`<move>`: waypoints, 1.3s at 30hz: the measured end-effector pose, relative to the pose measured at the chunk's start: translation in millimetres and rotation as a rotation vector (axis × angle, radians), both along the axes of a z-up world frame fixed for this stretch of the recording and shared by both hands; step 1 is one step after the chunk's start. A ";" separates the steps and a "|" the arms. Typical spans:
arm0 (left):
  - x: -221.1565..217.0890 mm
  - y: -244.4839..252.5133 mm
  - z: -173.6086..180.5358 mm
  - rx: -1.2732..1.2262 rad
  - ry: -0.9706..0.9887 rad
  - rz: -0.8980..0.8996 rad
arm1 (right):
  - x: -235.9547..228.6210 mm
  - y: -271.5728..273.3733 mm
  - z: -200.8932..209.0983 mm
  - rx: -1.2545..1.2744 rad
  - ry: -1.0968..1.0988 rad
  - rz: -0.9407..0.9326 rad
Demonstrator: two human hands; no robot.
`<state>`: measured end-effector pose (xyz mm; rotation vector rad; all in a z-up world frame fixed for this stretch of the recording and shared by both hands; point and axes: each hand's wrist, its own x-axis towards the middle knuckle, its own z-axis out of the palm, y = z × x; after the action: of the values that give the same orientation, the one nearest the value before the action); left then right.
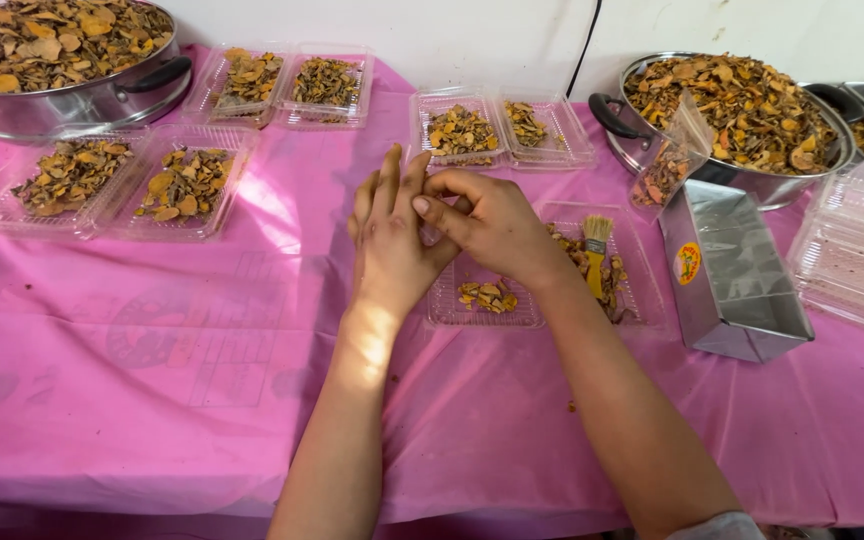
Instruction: The person sorts dried plant pieces in plastic trays using a small brush and then gathers and places the pieces into a small clear plastic bag.
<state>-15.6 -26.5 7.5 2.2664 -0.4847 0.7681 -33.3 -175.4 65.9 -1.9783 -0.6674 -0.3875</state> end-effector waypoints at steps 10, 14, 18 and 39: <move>-7.7 3.9 7.2 0.024 -0.025 0.059 | -9.2 0.6 9.3 -0.118 -0.021 0.041; -19.3 3.0 17.7 0.047 -0.022 0.028 | -6.7 -6.4 9.9 -0.170 -0.026 0.030; -18.1 3.7 19.0 0.065 -0.008 0.011 | -12.3 -12.4 16.2 -0.189 -0.024 -0.001; -17.9 11.7 32.0 -0.212 0.582 -0.169 | 7.2 -69.4 -57.7 -0.699 0.157 -0.122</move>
<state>-33.5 -14.8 39.6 2.0872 -0.2922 0.0534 -26.1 -244.8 8.2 -2.6874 -0.6335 -0.0613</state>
